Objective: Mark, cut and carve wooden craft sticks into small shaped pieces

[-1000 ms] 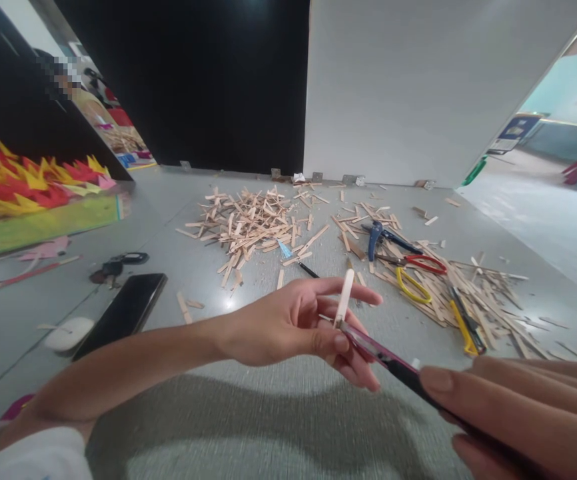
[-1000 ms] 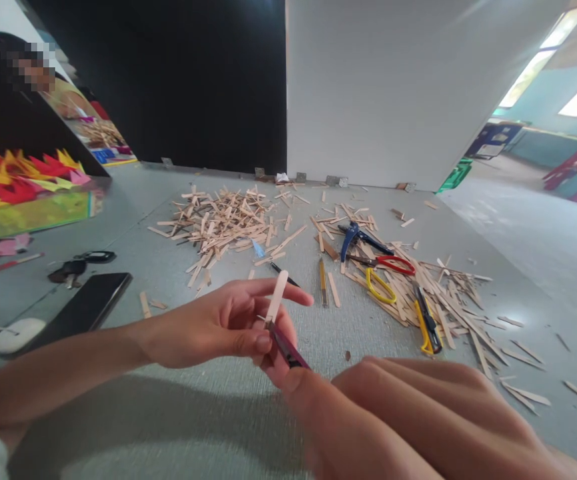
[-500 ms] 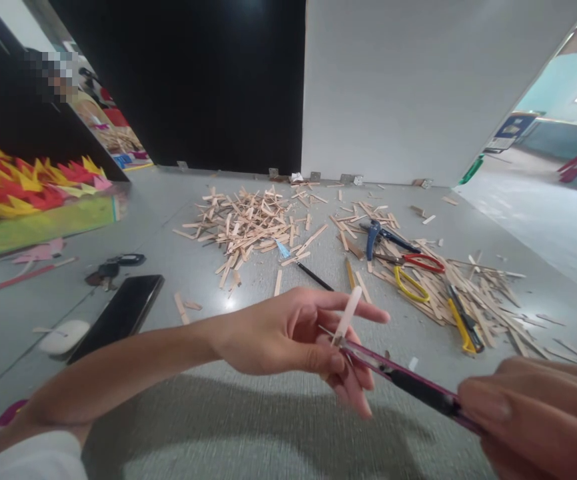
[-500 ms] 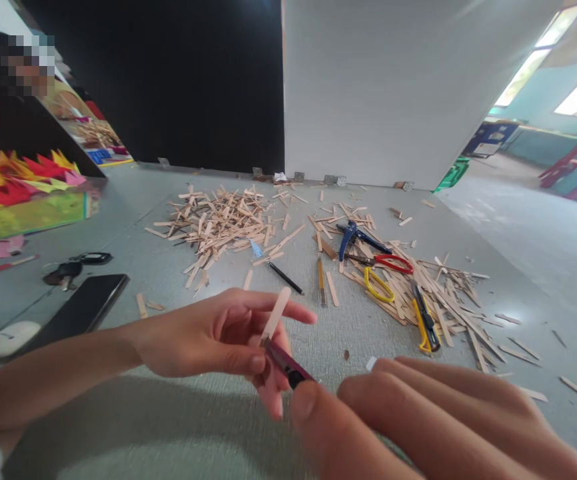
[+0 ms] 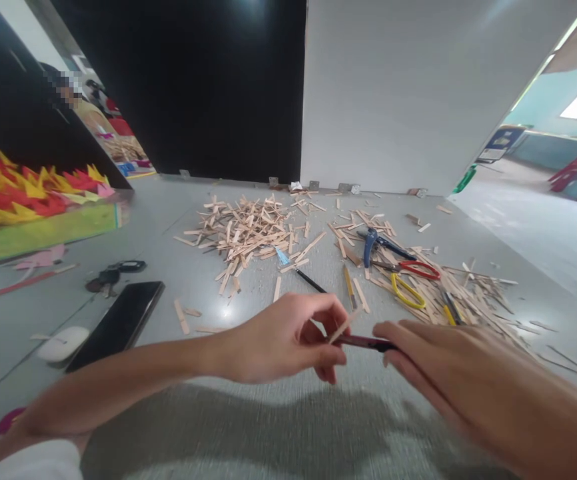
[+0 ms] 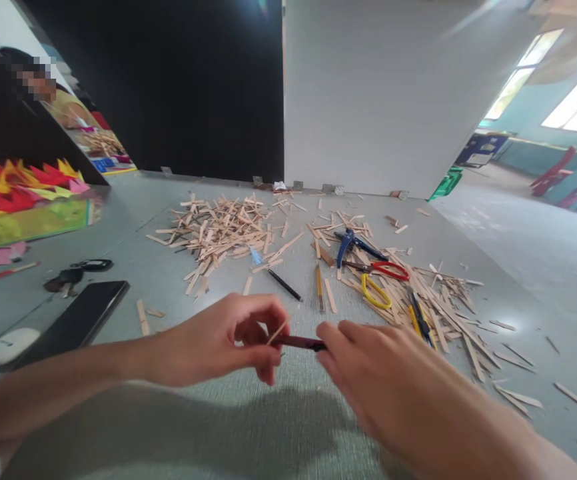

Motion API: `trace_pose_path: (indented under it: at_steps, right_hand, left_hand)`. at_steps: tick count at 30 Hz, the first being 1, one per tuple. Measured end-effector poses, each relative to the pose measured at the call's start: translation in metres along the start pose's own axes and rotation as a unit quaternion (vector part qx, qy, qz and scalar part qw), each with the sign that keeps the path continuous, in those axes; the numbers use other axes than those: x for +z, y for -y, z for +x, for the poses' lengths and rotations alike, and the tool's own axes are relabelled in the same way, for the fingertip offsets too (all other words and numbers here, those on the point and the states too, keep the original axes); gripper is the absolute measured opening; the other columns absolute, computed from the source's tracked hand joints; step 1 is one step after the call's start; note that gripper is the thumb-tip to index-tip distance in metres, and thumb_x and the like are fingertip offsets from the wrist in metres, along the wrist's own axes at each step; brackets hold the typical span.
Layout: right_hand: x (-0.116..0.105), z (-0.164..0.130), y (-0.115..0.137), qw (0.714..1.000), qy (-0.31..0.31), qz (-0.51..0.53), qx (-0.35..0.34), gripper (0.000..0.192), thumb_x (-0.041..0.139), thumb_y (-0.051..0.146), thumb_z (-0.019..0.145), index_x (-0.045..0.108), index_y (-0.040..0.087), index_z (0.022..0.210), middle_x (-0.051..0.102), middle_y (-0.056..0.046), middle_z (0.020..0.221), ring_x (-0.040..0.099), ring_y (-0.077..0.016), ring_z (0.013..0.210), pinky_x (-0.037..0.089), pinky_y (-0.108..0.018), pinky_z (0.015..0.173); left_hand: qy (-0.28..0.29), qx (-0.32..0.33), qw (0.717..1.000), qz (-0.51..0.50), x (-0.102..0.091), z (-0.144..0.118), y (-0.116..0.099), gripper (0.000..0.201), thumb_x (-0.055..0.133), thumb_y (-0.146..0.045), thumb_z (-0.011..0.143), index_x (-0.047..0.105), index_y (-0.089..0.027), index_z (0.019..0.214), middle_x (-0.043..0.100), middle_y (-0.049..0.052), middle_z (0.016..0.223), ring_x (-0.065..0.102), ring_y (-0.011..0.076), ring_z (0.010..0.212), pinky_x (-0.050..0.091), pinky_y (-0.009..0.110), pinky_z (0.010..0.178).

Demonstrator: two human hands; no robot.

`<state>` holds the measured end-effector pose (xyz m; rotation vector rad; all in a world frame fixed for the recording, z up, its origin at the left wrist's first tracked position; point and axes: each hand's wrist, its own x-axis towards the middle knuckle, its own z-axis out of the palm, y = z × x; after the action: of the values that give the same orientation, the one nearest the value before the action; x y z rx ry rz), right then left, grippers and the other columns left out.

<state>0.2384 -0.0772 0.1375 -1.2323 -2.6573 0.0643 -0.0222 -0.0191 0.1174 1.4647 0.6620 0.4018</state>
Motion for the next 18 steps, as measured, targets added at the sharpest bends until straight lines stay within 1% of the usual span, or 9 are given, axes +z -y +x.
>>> trace_pose_path:
  at_steps: [2, 3, 5, 7, 9, 11, 13, 16, 18]
  right_hand:
    - [0.011, 0.008, 0.001, 0.996, 0.08, 0.032, -0.02, 0.023, 0.052, 0.019, 0.108, 0.073, 0.024, 0.098, 0.077, -0.003, 0.086, 0.073, -0.0183, 0.067, 0.053, -0.028, 0.062]
    - [0.015, 0.011, 0.002, 0.993, 0.109, 0.047, -0.029, 0.023, 0.053, 0.016, 0.106, 0.073, 0.024, 0.095, 0.077, -0.003, 0.085, 0.073, -0.0181, 0.067, 0.051, -0.028, 0.062]
    - [0.02, 0.015, 0.003, 0.988, 0.139, 0.062, -0.032, 0.024, 0.054, 0.009, 0.102, 0.072, 0.023, 0.093, 0.076, -0.002, 0.084, 0.072, -0.0178, 0.067, 0.048, -0.027, 0.062]
    - [0.019, 0.017, 0.004, 0.989, 0.136, 0.059, -0.02, 0.025, 0.053, 0.004, 0.099, 0.07, 0.022, 0.094, 0.075, -0.002, 0.082, 0.07, -0.0177, 0.065, 0.045, -0.027, 0.061]
    - [0.012, 0.02, 0.004, 0.99, 0.127, 0.053, 0.001, 0.026, 0.052, 0.003, 0.098, 0.069, 0.022, 0.094, 0.074, -0.003, 0.08, 0.069, -0.0179, 0.064, 0.042, -0.028, 0.059]
    - [0.002, 0.024, 0.005, 0.989, 0.132, 0.057, 0.02, 0.026, 0.05, 0.006, 0.101, 0.069, 0.023, 0.093, 0.072, -0.003, 0.078, 0.07, -0.0188, 0.064, 0.043, -0.028, 0.059]
    - [-0.007, 0.029, 0.006, 0.986, 0.15, 0.073, 0.025, 0.029, 0.048, 0.012, 0.105, 0.069, 0.024, 0.09, 0.072, -0.003, 0.076, 0.071, -0.0195, 0.066, 0.045, -0.027, 0.059]
    - [-0.016, 0.033, 0.008, 0.985, 0.149, 0.083, 0.023, 0.03, 0.048, 0.019, 0.107, 0.071, 0.025, 0.088, 0.073, -0.003, 0.078, 0.072, -0.0198, 0.067, 0.049, -0.027, 0.059]
    - [-0.019, 0.031, 0.009, 0.987, 0.139, 0.084, 0.019, 0.03, 0.05, 0.022, 0.107, 0.071, 0.025, 0.086, 0.073, -0.002, 0.076, 0.072, -0.0193, 0.066, 0.049, -0.027, 0.058]
  left_hand:
    - [0.008, 0.0, 1.0, 0.028, 0.004, -0.003, 0.0, 0.023, 0.078, -0.027, 0.097, 0.056, -0.021, 0.095, 0.07, -0.001, 0.081, 0.074, 0.0156, 0.078, 0.053, 0.024, 0.069]
    - [0.011, 0.01, 0.999, 0.042, 0.005, -0.004, 0.0, 0.022, 0.078, -0.025, 0.096, 0.056, -0.021, 0.094, 0.069, -0.002, 0.082, 0.072, 0.0148, 0.079, 0.052, 0.023, 0.069]
    - [0.019, 0.037, 0.996, 0.074, 0.005, -0.005, 0.0, 0.02, 0.075, -0.024, 0.098, 0.056, -0.021, 0.091, 0.067, -0.002, 0.081, 0.067, 0.0133, 0.077, 0.05, 0.024, 0.07]
    - [0.02, 0.054, 0.994, 0.093, 0.005, -0.005, 0.0, 0.018, 0.069, -0.023, 0.1, 0.056, -0.02, 0.088, 0.065, -0.001, 0.079, 0.064, 0.0128, 0.074, 0.05, 0.025, 0.071]
    - [0.007, 0.057, 0.995, 0.085, 0.006, -0.007, 0.0, 0.019, 0.064, -0.023, 0.103, 0.052, -0.021, 0.088, 0.063, -0.002, 0.077, 0.065, 0.0133, 0.072, 0.052, 0.026, 0.071]
    - [-0.02, 0.065, 0.995, 0.077, 0.009, -0.009, 0.0, 0.02, 0.062, -0.024, 0.104, 0.049, -0.022, 0.09, 0.063, -0.002, 0.077, 0.068, 0.0141, 0.073, 0.054, 0.026, 0.071]
    - [-0.052, 0.076, 0.993, 0.08, 0.015, -0.012, 0.002, 0.02, 0.062, -0.026, 0.105, 0.048, -0.022, 0.091, 0.063, -0.002, 0.078, 0.07, 0.0148, 0.074, 0.055, 0.026, 0.07]
    - [-0.079, 0.087, 0.989, 0.089, 0.023, -0.017, 0.005, 0.016, 0.061, -0.025, 0.105, 0.049, -0.022, 0.095, 0.06, -0.002, 0.087, 0.07, 0.0135, 0.072, 0.055, 0.023, 0.065]
    - [-0.082, 0.118, 0.986, 0.089, 0.028, -0.021, 0.007, 0.016, 0.061, -0.023, 0.104, 0.049, -0.022, 0.093, 0.057, 0.0, 0.098, 0.068, 0.0105, 0.072, 0.058, 0.023, 0.067]
